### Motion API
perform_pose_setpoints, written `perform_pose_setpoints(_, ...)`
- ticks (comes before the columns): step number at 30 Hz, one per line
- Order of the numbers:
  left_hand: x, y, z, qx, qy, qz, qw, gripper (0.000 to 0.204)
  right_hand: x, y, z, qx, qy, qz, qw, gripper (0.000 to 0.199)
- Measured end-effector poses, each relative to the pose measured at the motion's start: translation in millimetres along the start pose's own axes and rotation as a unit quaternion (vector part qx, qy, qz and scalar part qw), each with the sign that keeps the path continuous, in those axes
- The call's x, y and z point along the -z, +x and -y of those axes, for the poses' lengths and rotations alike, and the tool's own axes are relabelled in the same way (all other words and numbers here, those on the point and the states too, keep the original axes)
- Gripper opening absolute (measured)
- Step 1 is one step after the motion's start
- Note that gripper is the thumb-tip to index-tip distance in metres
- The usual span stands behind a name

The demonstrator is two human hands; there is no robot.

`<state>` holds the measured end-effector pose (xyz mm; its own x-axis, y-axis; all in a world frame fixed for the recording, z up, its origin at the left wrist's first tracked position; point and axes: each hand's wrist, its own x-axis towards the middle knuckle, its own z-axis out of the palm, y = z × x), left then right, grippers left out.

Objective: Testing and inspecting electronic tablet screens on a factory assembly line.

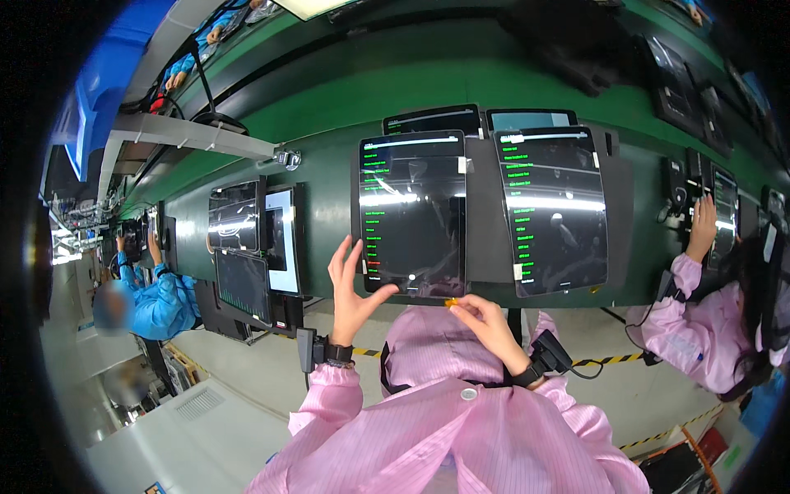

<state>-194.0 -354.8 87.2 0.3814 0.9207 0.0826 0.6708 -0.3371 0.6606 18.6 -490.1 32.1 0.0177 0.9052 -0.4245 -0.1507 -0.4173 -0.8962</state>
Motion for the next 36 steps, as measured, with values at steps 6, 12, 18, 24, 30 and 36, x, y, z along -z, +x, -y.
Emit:
perform_pose_setpoints(6, -7.1, -0.5, 1.6, -0.105, 0.05, 0.083, 0.99, 0.097, -27.4, -5.8, -1.2, 0.043, -0.01, -0.033, 0.998, 0.02)
perform_pose_setpoints(12, -15.4, 15.5, -1.1, -0.179, 0.042, 0.13, 0.974, 0.088, -62.3, 5.3, -12.4, 0.034, 0.116, -0.226, 0.966, 0.029)
perform_pose_setpoints(18, -19.6, 20.8, -1.5, -0.249, 0.053, 0.12, 0.96, 0.083, -96.4, -32.7, -72.7, 0.065, -0.006, -0.33, 0.942, 0.026)
perform_pose_setpoints(24, 22.5, 16.9, 19.4, -0.267, -0.009, 0.021, 0.963, 0.055, -138.0, -31.5, -12.1, 0.069, 0.038, -0.223, 0.972, 0.024)
perform_pose_setpoints(30, 50.9, 4.5, 137.8, -0.088, 0.029, -0.06, 0.994, 0.021, -183.5, 63.2, 71.4, 0.181, -0.164, -0.135, 0.96, 0.024)
perform_pose_setpoints(36, 27.1, -15.5, 151.1, -0.122, -0.005, 0.001, 0.992, 0.016, -199.5, 133.4, 95.0, 0.135, -0.463, -0.142, 0.864, 0.051)
